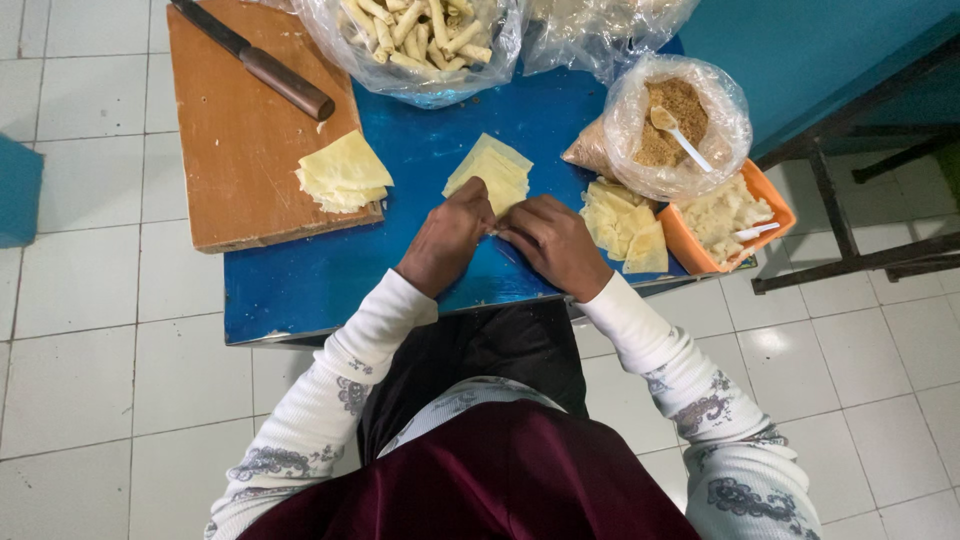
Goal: The person folds thin square dough wrappers on a blue table, spooning brown sugar filling from a plastic bag onto a wrapper and folding it into a filled pastry. Finished folded pieces are stacked in a growing pile on the table, with more wrappers taken from stacks and a bowl of dough pieces nearby.
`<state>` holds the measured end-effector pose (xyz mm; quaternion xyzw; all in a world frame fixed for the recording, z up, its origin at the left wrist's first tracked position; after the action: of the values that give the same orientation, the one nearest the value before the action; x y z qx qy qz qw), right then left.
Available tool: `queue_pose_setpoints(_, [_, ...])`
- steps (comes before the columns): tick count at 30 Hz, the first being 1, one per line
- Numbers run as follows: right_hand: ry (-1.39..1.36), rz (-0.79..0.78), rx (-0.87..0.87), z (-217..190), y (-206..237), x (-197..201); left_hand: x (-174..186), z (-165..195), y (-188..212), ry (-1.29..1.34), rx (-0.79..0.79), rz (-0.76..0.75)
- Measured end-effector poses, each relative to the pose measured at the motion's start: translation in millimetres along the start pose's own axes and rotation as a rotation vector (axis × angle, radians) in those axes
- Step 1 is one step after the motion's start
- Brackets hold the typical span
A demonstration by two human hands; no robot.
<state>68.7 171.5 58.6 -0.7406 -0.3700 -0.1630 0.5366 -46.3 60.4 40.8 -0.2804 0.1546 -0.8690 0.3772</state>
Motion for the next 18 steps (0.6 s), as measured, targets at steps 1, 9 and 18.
queue_pose_setpoints(1, [0.002, -0.002, 0.010, 0, 0, 0, 0, -1, 0, 0.001, -0.022, 0.000])
queue_pose_setpoints(9, [-0.070, -0.050, -0.106, 17, -5, -9, 5, -2, 2, 0.036, -0.059, -0.016])
queue_pose_setpoints(18, [-0.085, -0.055, -0.212, 28, -5, -14, 4, 7, 7, -0.037, -0.067, 0.018])
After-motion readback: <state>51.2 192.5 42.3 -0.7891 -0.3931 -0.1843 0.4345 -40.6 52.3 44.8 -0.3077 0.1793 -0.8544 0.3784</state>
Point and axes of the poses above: each hand's wrist, its own y-axis away from the middle knuckle, its own x-axis out of the back of the hand, z = x × y, the point moved 5 cm from there along -y, towards the middle knuckle, and after that the axes turned 14 degrees about z, right-handed, at the moved point
